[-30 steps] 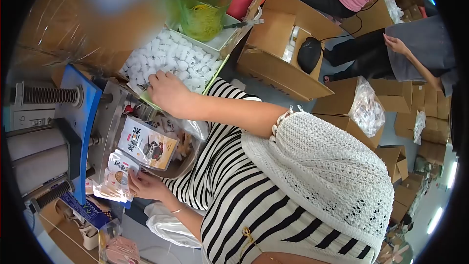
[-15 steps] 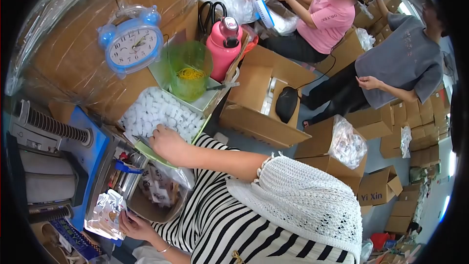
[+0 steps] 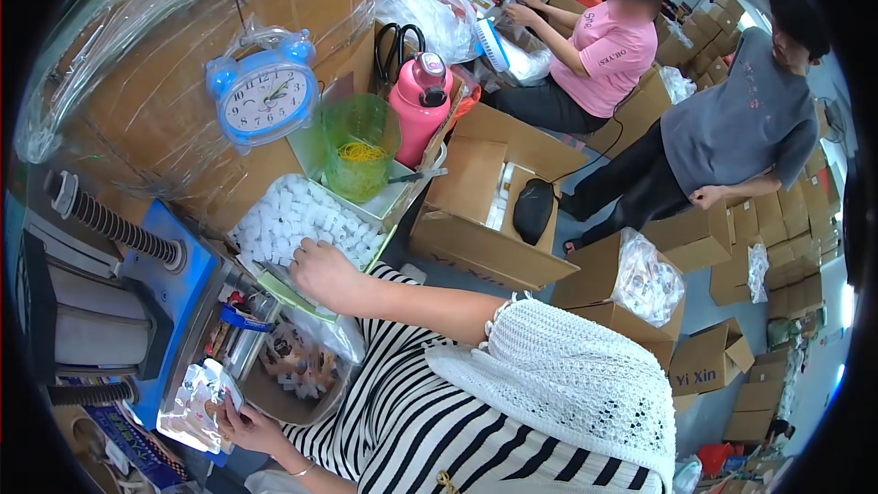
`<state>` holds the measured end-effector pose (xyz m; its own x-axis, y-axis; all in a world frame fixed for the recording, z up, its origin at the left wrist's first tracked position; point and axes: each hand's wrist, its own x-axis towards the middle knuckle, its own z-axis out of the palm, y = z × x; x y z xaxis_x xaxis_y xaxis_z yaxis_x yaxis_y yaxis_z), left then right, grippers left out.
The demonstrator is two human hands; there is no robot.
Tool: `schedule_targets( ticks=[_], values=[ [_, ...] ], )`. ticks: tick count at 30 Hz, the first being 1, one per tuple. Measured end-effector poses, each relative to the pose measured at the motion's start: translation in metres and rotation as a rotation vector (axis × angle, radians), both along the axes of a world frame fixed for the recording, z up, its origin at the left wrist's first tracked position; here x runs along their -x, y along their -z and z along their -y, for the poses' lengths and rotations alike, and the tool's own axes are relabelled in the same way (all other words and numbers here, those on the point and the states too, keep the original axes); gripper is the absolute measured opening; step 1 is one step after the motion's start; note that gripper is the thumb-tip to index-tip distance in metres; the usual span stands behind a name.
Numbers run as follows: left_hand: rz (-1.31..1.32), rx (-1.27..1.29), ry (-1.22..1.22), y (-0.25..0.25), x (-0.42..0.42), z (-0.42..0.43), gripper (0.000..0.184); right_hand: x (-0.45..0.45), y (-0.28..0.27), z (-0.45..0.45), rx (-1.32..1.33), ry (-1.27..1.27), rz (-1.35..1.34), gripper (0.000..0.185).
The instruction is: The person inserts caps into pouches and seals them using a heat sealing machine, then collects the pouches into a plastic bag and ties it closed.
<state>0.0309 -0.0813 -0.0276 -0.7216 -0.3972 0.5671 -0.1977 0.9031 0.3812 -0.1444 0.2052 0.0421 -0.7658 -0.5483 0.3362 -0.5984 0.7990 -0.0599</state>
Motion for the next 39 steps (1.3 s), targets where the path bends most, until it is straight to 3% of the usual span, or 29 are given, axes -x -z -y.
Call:
schedule_targets(
  ticks=[6, 15, 17, 19, 21, 23, 24, 25, 26, 29, 30, 31, 32, 34, 39],
  values=[
    [0.002, 0.033, -0.009, 0.002, -0.001, 0.002, 0.031, 0.000, -0.008, -0.006, 0.160, -0.005, -0.029, 0.013],
    [0.075, -0.002, -0.085, -0.004, 0.003, 0.008, 0.023, 0.009, -0.001, -0.018, 0.115, 0.047, 0.125, 0.023],
    [0.091, -0.011, -0.104, -0.010, 0.002, 0.009, 0.022, 0.011, -0.005, -0.018, 0.223, 0.052, 0.148, 0.023],
    [0.130, 0.168, -0.111, -0.023, -0.002, 0.017, 0.020, 0.010, -0.009, -0.016, 0.279, 0.052, 0.162, 0.023],
    [0.154, 0.259, -0.104, -0.050, -0.005, 0.016, 0.019, 0.004, -0.013, -0.015, 0.506, -0.019, 0.237, 0.022],
    [0.115, -0.083, -0.109, -0.102, -0.010, -0.015, 0.019, -0.006, -0.021, -0.011, 0.623, -0.046, 0.280, 0.021],
    [0.094, -0.254, -0.116, -0.116, -0.011, -0.029, 0.020, -0.013, -0.029, -0.007, 0.760, -0.093, 0.464, 0.020],
    [0.099, -0.251, -0.116, -0.117, -0.013, -0.038, 0.020, -0.019, -0.037, -0.001, 0.896, -0.142, 0.648, 0.019],
    [0.126, -0.409, 0.031, -0.116, -0.014, -0.045, 0.017, -0.024, -0.044, 0.003, 1.032, -0.193, 0.834, 0.018],
    [0.138, -0.680, 0.312, -0.085, 0.000, -0.067, 0.014, -0.030, -0.061, 0.019, 1.083, -0.376, 0.746, 0.020],
    [0.150, -0.673, 0.318, -0.073, 0.005, -0.074, 0.014, -0.031, -0.061, 0.023, 1.105, -0.461, 0.695, 0.022],
    [0.189, -0.858, 0.275, -0.063, 0.008, -0.080, 0.014, -0.032, -0.053, 0.029, 1.122, -0.446, 0.697, 0.022],
    [0.231, -1.044, 0.227, -0.061, 0.011, -0.086, 0.017, -0.029, -0.043, 0.036, 1.028, -0.481, 0.642, 0.022],
    [0.211, -1.110, 0.236, -0.062, 0.015, -0.102, 0.018, -0.025, -0.024, 0.039, 0.812, -0.550, 0.531, 0.021],
    [0.091, -1.307, 0.195, -0.059, 0.022, -0.120, 0.022, -0.037, -0.019, 0.040, 0.943, -0.332, 0.711, 0.021]
  ],
)
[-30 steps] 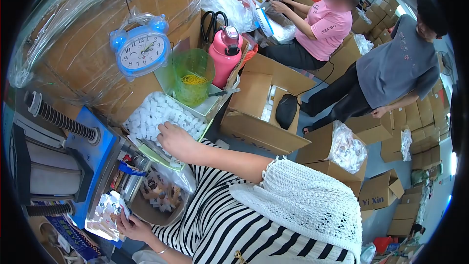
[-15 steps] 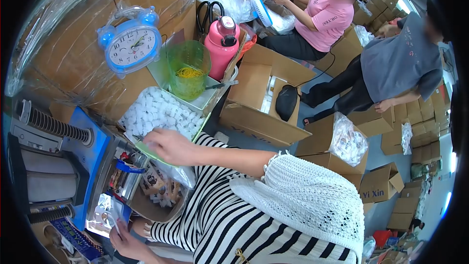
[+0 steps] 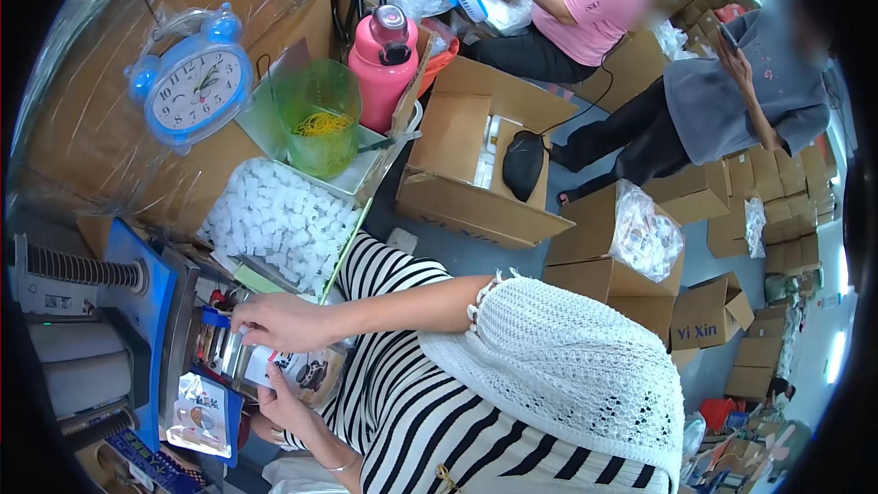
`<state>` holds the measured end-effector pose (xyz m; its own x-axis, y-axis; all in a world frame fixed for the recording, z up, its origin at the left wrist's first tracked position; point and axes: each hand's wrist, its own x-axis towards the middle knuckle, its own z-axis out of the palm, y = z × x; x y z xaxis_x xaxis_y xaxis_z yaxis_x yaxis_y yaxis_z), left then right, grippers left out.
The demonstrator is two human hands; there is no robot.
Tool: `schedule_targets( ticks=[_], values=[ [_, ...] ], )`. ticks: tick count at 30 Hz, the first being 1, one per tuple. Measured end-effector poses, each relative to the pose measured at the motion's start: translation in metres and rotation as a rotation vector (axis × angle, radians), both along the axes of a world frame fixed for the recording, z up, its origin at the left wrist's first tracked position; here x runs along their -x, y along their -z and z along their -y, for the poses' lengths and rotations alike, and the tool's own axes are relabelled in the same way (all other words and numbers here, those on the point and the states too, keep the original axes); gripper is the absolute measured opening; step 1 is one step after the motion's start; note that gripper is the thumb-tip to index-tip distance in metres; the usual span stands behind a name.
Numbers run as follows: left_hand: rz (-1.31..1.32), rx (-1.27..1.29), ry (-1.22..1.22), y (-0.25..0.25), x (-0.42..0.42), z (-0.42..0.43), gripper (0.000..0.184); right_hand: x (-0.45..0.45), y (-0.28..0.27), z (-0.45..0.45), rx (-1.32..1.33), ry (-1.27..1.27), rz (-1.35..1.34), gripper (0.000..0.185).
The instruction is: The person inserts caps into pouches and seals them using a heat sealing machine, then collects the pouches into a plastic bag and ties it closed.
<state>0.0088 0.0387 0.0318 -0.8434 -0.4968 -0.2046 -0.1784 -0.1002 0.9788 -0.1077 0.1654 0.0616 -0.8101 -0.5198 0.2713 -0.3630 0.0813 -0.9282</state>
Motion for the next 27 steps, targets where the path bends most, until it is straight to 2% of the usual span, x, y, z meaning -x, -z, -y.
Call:
schedule_targets(
  ticks=[4, 8, 11, 12, 14, 15, 16, 18, 19, 20, 21, 22, 24, 26, 27],
  values=[
    [-0.026, -0.046, -0.039, 0.005, 0.004, -0.004, 0.023, 0.001, 0.004, 0.000, 0.007, 0.016, 0.091, 0.021],
    [-0.014, -0.001, -0.005, 0.009, 0.005, 0.001, 0.023, 0.006, 0.006, -0.001, 0.112, 0.109, -0.094, 0.023],
    [0.026, 0.031, 0.050, 0.011, 0.004, 0.000, 0.024, 0.019, 0.006, -0.008, -0.127, -0.130, -0.294, 0.024],
    [0.049, 0.038, 0.073, 0.010, 0.004, -0.001, 0.024, 0.018, 0.005, -0.009, -0.115, -0.143, -0.291, 0.024],
    [0.139, 0.124, 0.086, 0.018, 0.003, 0.005, 0.024, 0.008, 0.001, -0.005, -0.102, -0.065, 0.030, 0.023],
    [0.219, 0.202, 0.068, 0.017, 0.007, 0.006, 0.023, 0.007, 0.015, 0.003, -0.081, -0.005, 0.025, 0.021],
    [0.099, 0.226, 0.002, 0.019, 0.006, -0.003, 0.022, 0.005, 0.032, 0.008, -0.007, -0.007, 0.102, 0.021],
    [0.137, 0.146, 0.081, 0.009, 0.004, -0.002, 0.023, 0.004, 0.029, 0.005, 0.001, -0.019, 0.302, 0.022],
    [0.073, 0.175, 0.020, 0.022, 0.004, -0.002, 0.022, 0.005, 0.026, 0.004, -0.035, -0.032, 0.311, 0.024],
    [0.142, 0.249, 0.057, 0.012, 0.004, 0.000, 0.022, 0.007, 0.012, 0.002, -0.155, -0.053, 0.358, 0.026],
    [0.142, 0.171, 0.048, 0.018, 0.004, 0.004, 0.022, 0.007, 0.015, 0.003, -0.222, 0.007, 0.201, 0.024],
    [0.084, 0.104, 0.012, 0.023, 0.005, 0.006, 0.022, 0.011, 0.029, 0.002, -0.185, 0.104, -0.107, 0.022],
    [0.014, 0.051, -0.041, 0.027, 0.010, 0.011, 0.023, 0.034, 0.020, -0.014, -0.378, 0.238, -0.552, 0.021],
    [-0.004, -0.013, -0.098, 0.026, 0.015, 0.022, 0.025, 0.057, 0.018, -0.021, -0.647, 0.315, -0.654, 0.037],
    [-0.014, -0.048, -0.115, 0.026, 0.017, 0.026, 0.025, 0.059, 0.021, -0.021, -0.638, 0.306, -0.657, 0.037]
  ],
)
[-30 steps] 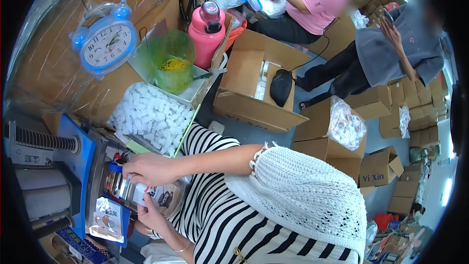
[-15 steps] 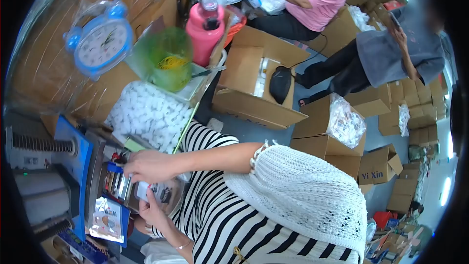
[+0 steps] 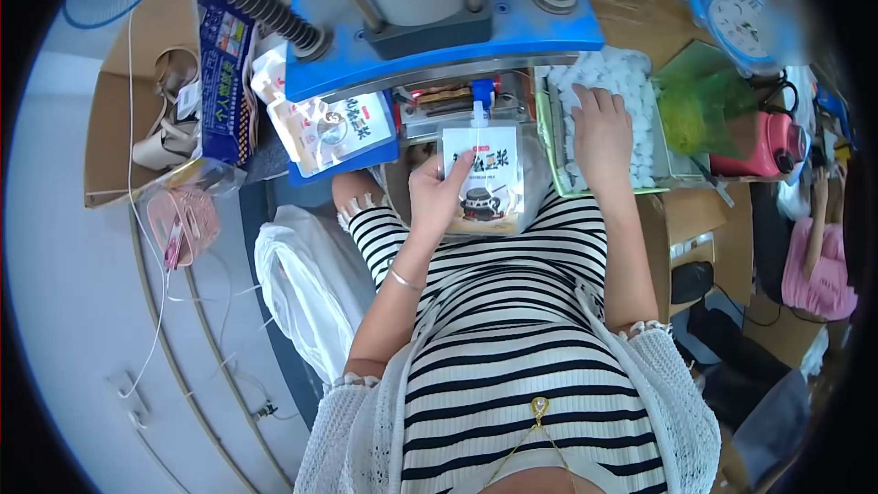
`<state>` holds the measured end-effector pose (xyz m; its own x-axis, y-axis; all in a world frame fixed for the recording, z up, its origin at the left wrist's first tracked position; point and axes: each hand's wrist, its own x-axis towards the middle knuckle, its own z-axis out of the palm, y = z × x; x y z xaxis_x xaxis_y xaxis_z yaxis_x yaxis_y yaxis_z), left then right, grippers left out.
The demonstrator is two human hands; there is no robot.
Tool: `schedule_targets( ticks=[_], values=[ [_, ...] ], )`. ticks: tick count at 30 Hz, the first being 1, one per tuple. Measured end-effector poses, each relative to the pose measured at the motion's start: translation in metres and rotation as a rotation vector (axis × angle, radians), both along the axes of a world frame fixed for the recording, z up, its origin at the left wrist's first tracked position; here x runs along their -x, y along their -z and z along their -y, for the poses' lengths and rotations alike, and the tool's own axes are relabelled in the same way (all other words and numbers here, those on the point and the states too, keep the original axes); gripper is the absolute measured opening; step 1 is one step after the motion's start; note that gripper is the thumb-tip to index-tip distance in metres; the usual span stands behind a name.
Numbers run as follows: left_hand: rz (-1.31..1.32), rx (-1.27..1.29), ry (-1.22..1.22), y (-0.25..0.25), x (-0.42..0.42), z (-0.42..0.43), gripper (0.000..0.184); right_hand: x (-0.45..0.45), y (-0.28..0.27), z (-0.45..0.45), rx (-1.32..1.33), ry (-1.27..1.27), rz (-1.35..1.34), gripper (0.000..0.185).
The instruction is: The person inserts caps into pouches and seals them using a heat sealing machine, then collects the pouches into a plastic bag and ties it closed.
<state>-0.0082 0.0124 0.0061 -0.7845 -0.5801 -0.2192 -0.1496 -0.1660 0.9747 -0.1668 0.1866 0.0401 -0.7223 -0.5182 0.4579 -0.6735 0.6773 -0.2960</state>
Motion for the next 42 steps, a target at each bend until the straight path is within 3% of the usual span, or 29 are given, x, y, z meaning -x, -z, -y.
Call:
schedule_targets(
  ticks=[3, 9, 13, 16, 18, 19, 22, 28, 30, 32, 35, 39, 41, 42],
  values=[
    [-0.032, -0.039, -0.031, -0.008, 0.010, 0.011, 0.023, 0.001, 0.018, 0.000, -0.135, 0.048, -0.145, 0.035],
    [0.042, -0.042, -0.070, -0.003, 0.027, 0.032, 0.023, -0.006, 0.024, 0.003, -0.111, 0.077, -0.074, 0.036],
    [-0.051, -0.080, -0.071, -0.005, 0.035, 0.030, 0.029, -0.004, 0.016, -0.005, -0.053, 0.082, -0.073, 0.034],
    [0.339, 0.452, 0.131, -0.011, 0.021, 0.052, 0.037, -0.003, 0.012, -0.003, 0.076, 0.051, -0.044, 0.029],
    [0.417, 1.036, -0.113, -0.049, 0.005, 0.048, 0.038, 0.004, 0.003, 0.002, 0.015, -0.007, -0.045, 0.025],
    [0.419, 1.038, -0.104, -0.046, 0.001, 0.054, 0.038, 0.007, 0.001, 0.003, -0.013, -0.034, -0.046, 0.023],
    [0.267, 1.799, -0.301, -0.021, -0.008, 0.078, 0.030, 0.018, 0.008, 0.009, -0.136, -0.027, -0.050, 0.022],
    [0.185, 1.491, -0.160, 0.015, -0.041, 0.068, 0.029, 0.026, 0.014, 0.008, -0.064, -0.061, 0.014, 0.020],
    [0.130, 1.356, -0.179, 0.017, -0.040, 0.083, 0.034, 0.021, 0.012, 0.003, 0.162, 0.041, 0.234, 0.018],
    [0.153, 1.375, -0.230, 0.007, -0.043, 0.092, 0.035, 0.012, 0.008, 0.001, 0.281, 0.088, 0.346, 0.018],
    [0.198, 1.398, -0.309, -0.006, -0.046, 0.098, 0.036, -0.006, 0.003, -0.007, 0.687, 0.004, 0.764, 0.020],
    [0.219, 1.235, -0.293, -0.043, -0.038, 0.085, 0.021, -0.039, -0.014, 0.016, 0.801, -0.215, 0.914, 0.023],
    [0.158, 0.920, -0.076, -0.071, -0.038, 0.045, 0.009, -0.050, -0.035, 0.029, 0.748, -0.282, 0.870, 0.024],
    [0.153, 0.913, -0.067, -0.067, -0.034, 0.035, 0.009, -0.052, -0.041, 0.033, 0.700, -0.365, 0.815, 0.024]
  ],
)
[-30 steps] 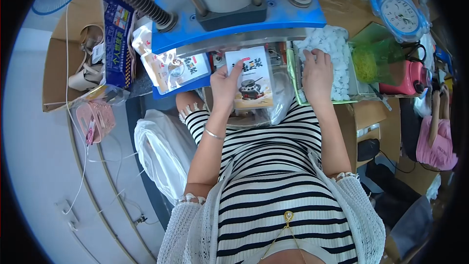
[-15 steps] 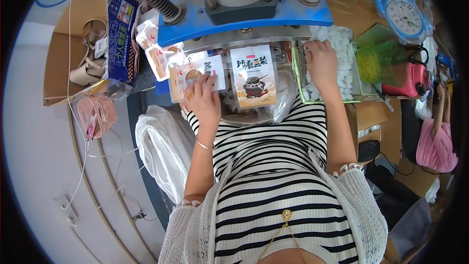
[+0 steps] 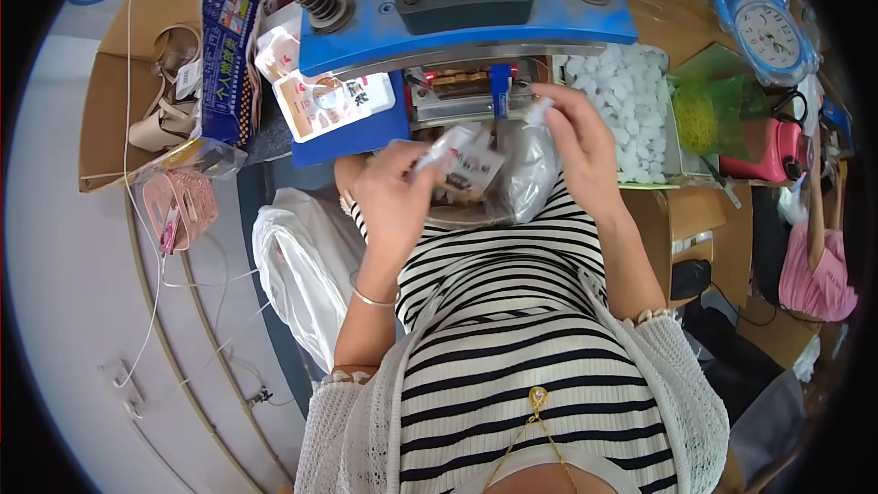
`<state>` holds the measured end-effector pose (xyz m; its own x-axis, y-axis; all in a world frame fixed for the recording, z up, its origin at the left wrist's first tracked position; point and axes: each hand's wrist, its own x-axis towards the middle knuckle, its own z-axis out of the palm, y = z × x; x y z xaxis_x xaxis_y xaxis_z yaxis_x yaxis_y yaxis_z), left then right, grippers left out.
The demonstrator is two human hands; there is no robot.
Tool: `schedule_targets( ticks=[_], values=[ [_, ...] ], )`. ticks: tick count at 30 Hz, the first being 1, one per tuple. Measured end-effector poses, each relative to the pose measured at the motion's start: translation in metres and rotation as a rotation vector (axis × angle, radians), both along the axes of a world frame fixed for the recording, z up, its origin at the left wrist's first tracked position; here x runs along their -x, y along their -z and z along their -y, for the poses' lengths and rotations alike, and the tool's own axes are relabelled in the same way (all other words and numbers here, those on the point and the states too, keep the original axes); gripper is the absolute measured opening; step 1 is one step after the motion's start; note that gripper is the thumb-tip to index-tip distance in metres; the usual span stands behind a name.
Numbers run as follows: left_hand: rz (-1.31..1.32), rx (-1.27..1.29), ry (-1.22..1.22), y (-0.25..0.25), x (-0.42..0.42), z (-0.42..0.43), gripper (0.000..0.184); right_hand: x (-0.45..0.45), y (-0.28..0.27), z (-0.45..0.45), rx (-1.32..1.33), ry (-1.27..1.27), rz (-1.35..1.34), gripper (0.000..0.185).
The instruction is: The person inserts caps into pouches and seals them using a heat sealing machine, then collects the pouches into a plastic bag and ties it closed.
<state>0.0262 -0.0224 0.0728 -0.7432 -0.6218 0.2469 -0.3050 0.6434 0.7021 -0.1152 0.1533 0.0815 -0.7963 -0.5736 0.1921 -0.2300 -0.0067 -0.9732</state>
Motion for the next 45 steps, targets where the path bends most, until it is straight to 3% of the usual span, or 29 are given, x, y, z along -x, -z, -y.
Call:
schedule_targets(
  ticks=[2, 4, 6, 10, 13, 16, 21, 25, 27, 29, 30, 33, 38, 41, 45],
  values=[
    [-0.047, -0.383, 0.110, 0.012, 0.008, -0.015, 0.014, 0.009, -0.001, 0.009, -0.071, -0.055, -0.114, 0.025],
    [-0.023, -0.520, 0.131, 0.024, 0.018, -0.023, 0.016, 0.018, 0.000, 0.015, -0.205, -0.194, -0.330, 0.025],
    [0.025, -0.781, 0.138, 0.035, 0.024, -0.027, 0.020, 0.014, 0.014, 0.018, -0.194, -0.159, -0.255, 0.025],
    [-0.054, -0.997, 0.170, 0.051, 0.027, -0.034, 0.022, 0.007, 0.040, 0.026, -0.150, -0.080, -0.038, 0.025],
    [-0.032, -0.957, 0.197, 0.056, 0.026, -0.031, 0.022, 0.006, 0.043, 0.022, -0.132, -0.030, 0.085, 0.025],
    [-0.070, -0.969, 0.184, 0.054, 0.035, -0.024, 0.023, 0.015, 0.035, 0.012, -0.326, 0.053, -0.325, 0.026],
    [-0.175, -1.052, 0.080, 0.056, 0.067, 0.003, 0.022, 0.039, 0.036, -0.012, -0.369, 0.245, -0.517, 0.021],
    [-0.196, -1.069, 0.075, 0.066, 0.072, 0.008, 0.025, 0.068, 0.031, -0.021, -0.305, 0.549, -0.569, 0.014],
    [-0.205, -1.074, 0.076, 0.042, 0.068, 0.007, 0.027, 0.078, 0.038, -0.023, -0.573, 0.476, -0.777, 0.011],
    [0.433, -0.172, -0.025, -0.005, 0.055, 0.016, 0.032, 0.086, 0.040, -0.019, -0.702, 0.426, -0.887, 0.009],
    [0.436, -0.175, -0.033, 0.002, 0.049, 0.025, 0.032, 0.085, 0.041, -0.015, -0.720, 0.412, -0.929, 0.009],
    [0.058, 0.869, -0.210, 0.043, 0.026, 0.054, 0.036, 0.081, 0.046, -0.004, -0.730, 0.386, -1.000, 0.010],
    [0.049, 0.709, -0.093, 0.072, -0.004, 0.023, 0.037, 0.083, 0.046, -0.005, -0.848, 0.344, -0.913, 0.014],
    [-0.028, 0.473, -0.030, 0.086, -0.009, 0.040, 0.031, 0.085, 0.049, 0.001, -0.852, 0.343, -0.850, 0.020],
    [-0.038, 0.432, -0.070, 0.078, 0.000, 0.057, 0.025, 0.089, 0.049, 0.001, -0.775, 0.307, -0.836, 0.022]
  ],
)
